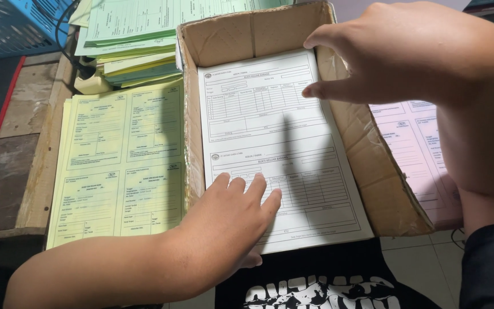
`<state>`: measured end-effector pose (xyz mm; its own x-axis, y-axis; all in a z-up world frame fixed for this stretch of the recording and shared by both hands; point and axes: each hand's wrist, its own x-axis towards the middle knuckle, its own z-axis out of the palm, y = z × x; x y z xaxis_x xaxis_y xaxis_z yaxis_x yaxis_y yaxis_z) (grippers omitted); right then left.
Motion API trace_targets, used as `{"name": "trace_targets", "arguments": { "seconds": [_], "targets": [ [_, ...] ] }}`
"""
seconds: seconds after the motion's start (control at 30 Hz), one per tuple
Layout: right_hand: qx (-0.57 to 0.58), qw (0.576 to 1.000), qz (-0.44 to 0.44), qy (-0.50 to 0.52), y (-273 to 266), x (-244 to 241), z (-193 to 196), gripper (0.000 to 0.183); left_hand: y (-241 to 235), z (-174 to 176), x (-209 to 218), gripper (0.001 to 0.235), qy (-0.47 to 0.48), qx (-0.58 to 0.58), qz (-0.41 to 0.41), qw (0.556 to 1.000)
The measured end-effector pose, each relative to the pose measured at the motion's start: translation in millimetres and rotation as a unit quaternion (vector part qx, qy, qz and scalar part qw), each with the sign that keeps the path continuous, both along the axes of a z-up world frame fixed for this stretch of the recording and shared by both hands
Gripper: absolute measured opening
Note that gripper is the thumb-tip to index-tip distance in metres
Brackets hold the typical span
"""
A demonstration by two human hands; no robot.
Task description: Sorting and placing various colored paper forms into a cardboard box for organization.
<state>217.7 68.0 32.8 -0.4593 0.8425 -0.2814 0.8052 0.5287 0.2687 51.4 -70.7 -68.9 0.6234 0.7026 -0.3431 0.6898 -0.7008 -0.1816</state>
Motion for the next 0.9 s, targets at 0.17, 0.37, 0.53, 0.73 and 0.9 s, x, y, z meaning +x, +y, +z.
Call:
{"name": "trace_targets", "arguments": {
  "seconds": [0.17,0.37,0.53,0.73,0.9],
  "targets": [
    [-0.002,0.984,0.101,0.148,49,16,-39,0.067,1,1,3,0.101,0.004,0.007,-0.005,1.000],
    [-0.091,0.991,-0.020,0.098,6,32,-3,0.075,3,8,5,0.090,0.028,-0.040,0.004,0.999],
    [-0.198,0.958,-0.172,0.113,-19,110,-45,0.113,2,4,6,0.095,0.018,-0.009,-0.001,1.000],
    [-0.245,0.830,0.050,0.498,-36,187,-118,0.136,3,-1,8,0.111,0.055,-0.023,0.004,0.998],
    [-0.260,0.898,-0.092,0.343,-51,193,-147,0.129,16,19,19,0.104,0.056,-0.082,0.022,0.995]
  ]
}}
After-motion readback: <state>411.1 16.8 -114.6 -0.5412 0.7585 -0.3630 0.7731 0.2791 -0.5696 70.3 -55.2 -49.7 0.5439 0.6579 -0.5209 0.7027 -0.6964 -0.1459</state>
